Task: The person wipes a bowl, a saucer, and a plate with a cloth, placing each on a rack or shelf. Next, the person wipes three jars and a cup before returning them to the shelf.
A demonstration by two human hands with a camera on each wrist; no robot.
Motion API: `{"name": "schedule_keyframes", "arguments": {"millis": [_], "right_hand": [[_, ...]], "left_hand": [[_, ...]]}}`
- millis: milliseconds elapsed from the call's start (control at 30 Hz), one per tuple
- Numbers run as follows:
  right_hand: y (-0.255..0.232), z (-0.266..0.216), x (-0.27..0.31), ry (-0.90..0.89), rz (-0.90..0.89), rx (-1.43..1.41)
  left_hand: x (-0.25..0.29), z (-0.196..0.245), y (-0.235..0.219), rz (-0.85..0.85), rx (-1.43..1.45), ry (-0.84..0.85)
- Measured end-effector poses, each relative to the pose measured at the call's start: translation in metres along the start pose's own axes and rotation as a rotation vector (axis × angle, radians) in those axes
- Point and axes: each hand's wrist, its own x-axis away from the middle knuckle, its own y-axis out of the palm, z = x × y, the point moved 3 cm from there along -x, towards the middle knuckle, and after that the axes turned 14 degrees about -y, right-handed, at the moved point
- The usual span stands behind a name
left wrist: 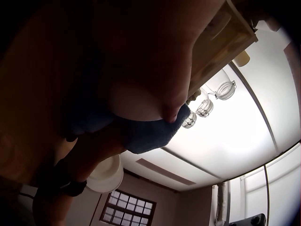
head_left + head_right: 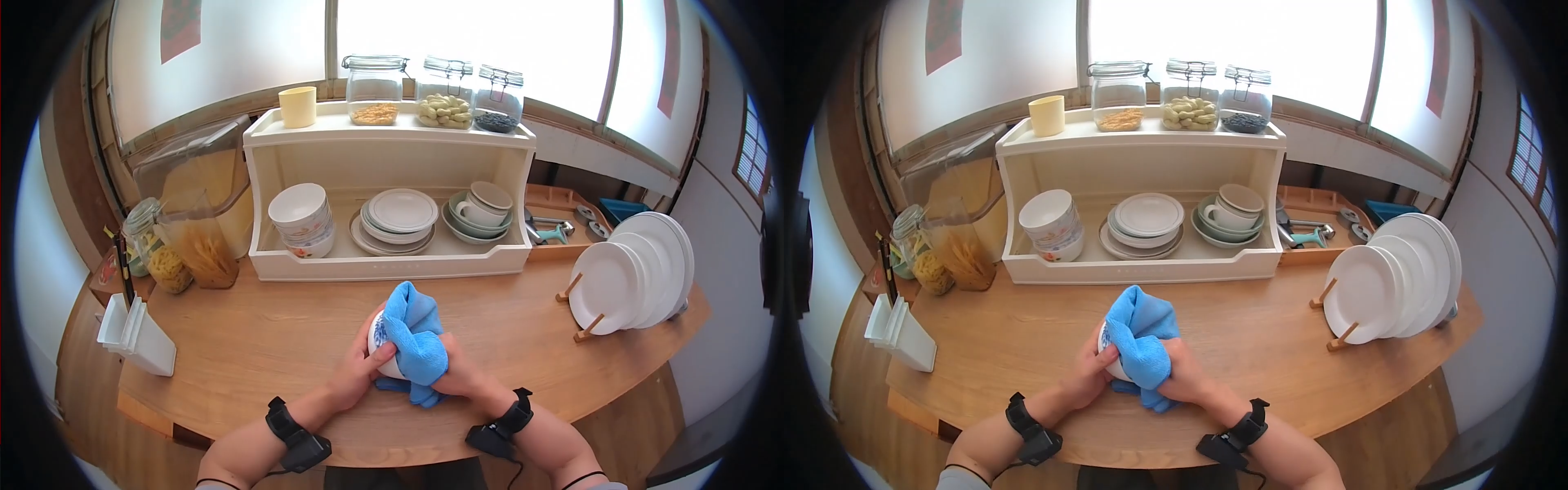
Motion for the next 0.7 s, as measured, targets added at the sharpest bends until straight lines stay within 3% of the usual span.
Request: {"name": "schedule_keyframes", "arguments": {"millis": [100,233,300,333,400,433,500,700], "right_hand": [[-0.006,0.003,-0.004,-0.146,-0.019,0.104],[-0.041,0.009,0.002,-0.019,0.548,0.291],[-0.059,0.025,0.012,0.185,0.728,0.128],[-0.059,0.030,0.012,0.183,0.740,0.127],[-0.050,0.042,0.013,0.403,0.850,-0.216],[-0.046,0.037,0.011,0.399,0.864,-0.218],[-0.030,0.027,0.007,0.524,0.669,-0.303],[-0.026,0.033,0.008,0.480,0.562,-0.387]], "left_hand": [[-0.002,0.003,0.002,-0.018,0.003,0.031],[0.008,0.013,-0.002,-0.057,0.062,-0.008],[0.009,0.010,-0.003,-0.034,0.052,-0.011],[0.012,0.011,0.001,-0.069,0.065,-0.037],[0.013,0.008,0.004,-0.110,0.068,-0.072],[0.011,0.005,0.001,-0.055,0.050,-0.040],[0.009,0.007,-0.002,-0.001,0.026,-0.010],[0.003,0.015,-0.017,0.091,0.070,-0.003]]}}
